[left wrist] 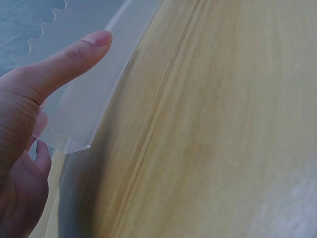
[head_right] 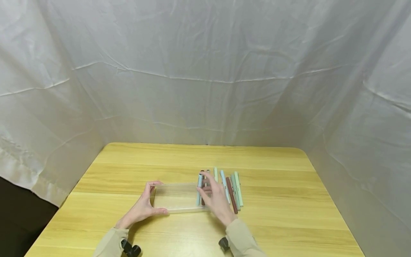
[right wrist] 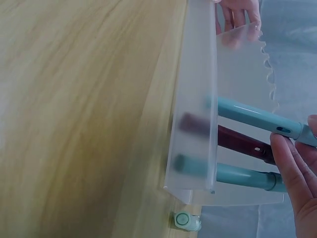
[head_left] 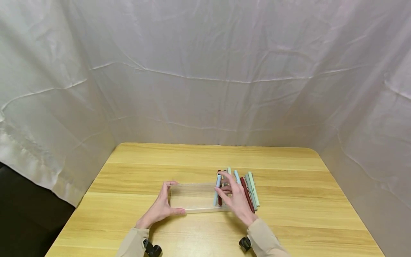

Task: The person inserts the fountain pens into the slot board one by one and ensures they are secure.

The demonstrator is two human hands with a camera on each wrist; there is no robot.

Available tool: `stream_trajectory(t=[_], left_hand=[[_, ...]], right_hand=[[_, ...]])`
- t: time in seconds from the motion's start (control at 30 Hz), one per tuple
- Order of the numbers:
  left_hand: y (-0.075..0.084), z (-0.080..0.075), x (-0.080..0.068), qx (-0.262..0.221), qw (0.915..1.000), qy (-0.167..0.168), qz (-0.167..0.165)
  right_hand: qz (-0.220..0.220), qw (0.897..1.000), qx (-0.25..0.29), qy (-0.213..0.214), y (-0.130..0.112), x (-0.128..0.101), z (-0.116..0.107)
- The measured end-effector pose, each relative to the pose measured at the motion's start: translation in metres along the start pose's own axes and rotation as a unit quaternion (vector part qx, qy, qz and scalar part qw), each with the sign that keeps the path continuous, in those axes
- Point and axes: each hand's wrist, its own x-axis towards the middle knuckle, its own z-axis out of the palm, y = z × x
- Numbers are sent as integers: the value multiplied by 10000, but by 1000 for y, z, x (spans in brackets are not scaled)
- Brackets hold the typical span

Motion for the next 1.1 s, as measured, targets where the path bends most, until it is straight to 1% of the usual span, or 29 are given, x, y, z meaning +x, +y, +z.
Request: stream_trajectory(t=[0.17,0.27,0.47,0.7,0.8,0.9,1.1], left_hand=[[0,0,0,3,10000,6,-30],[-1,0,0,0,10000,9,-34],[0,0,0,-41,10000,13,-42],[-1,1,0,-110,9999,9,61],[-2,1,0,-71,9999,40,113],[-2,1,0,13,9999,49,163],[-2,2,0,55,9998,58,159]], right_hand=[[121,9995,-217,-182,-3,0,2],[108,9990,-366,-236,-5,0,4],[52,9987,-434,-258,-6,-1,7],[91,9975,-643,-263,-6,-1,8],[34,9969,-745,-258,-6,0,8],[-123,9955,-917,-218,-6,2,8],[-384,9930,-1109,-138,-3,6,10]])
